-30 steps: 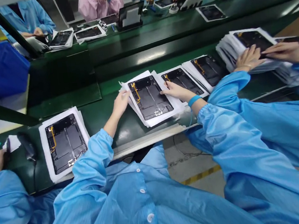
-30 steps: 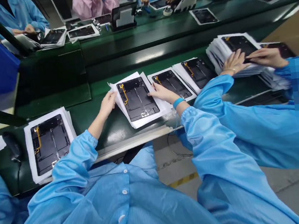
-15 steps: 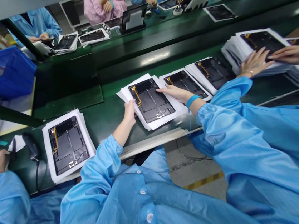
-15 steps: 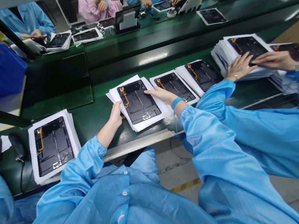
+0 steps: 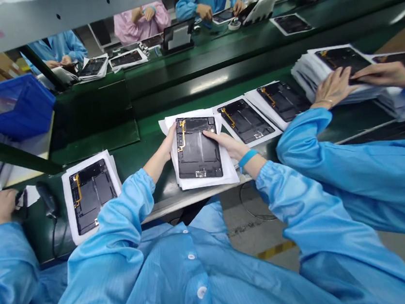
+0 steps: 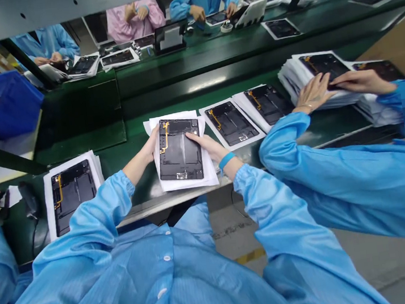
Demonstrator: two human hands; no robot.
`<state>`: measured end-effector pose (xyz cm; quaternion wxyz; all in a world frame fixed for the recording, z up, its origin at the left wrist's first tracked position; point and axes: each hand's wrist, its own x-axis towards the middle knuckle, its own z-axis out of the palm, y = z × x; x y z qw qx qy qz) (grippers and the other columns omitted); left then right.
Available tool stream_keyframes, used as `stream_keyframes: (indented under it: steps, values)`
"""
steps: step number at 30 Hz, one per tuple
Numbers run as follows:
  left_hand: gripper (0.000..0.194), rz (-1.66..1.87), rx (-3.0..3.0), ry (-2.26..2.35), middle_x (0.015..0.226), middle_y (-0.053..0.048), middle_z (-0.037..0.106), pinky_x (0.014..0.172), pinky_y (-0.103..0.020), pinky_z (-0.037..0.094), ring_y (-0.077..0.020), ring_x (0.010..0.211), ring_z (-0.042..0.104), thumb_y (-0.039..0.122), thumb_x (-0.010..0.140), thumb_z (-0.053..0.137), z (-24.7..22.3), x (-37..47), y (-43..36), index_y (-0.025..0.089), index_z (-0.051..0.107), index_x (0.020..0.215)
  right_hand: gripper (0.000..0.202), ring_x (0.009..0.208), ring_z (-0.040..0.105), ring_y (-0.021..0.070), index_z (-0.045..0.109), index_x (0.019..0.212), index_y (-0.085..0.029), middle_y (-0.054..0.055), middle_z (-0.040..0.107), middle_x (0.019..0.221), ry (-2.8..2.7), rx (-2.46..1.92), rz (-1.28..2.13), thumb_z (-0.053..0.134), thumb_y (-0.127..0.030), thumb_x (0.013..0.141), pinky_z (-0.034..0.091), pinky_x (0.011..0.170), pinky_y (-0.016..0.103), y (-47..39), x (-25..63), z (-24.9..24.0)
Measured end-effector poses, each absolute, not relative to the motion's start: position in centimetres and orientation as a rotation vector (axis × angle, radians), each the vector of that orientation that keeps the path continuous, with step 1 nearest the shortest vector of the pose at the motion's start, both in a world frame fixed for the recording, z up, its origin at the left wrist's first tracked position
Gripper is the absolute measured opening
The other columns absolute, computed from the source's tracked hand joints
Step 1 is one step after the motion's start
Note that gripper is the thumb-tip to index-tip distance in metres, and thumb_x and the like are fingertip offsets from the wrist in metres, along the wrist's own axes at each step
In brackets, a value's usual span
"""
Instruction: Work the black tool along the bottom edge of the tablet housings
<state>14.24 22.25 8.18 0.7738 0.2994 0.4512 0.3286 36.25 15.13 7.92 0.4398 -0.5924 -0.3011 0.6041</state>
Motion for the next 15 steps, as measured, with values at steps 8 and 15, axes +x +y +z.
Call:
stream_keyframes:
  steps: [8,15]
  values:
    - [0.048,0.996,0.912,0.933,0.128,-0.01,0.086,0.117,-0.04,0.061,-0.0327,0.13,0.079,0.036,0.084,0.09,9.6,13.7,19.6,0.019,0.077,0.126,0.072,0.138,0.076,0.0357,0.077,0.119,-0.026,0.008,0.084,0.139,-0.859,-1.19,1.198,0.105,-0.059,0.062,0.059,0.128,0.049,14.1,34.6,9.4]
    - [0.058,1.206,1.043,0.931,0.127,-0.005,0.083,0.134,-0.041,0.045,-0.0354,0.153,0.064,0.022,0.061,0.105,10.1,11.7,17.0,0.024,0.076,0.111,0.066,0.151,0.066,0.0401,0.072,0.119,-0.025,0.014,0.083,0.124,-1.1,-1.398,0.698,0.09,-0.069,0.073,0.042,0.14,0.057,11.7,33.5,8.1]
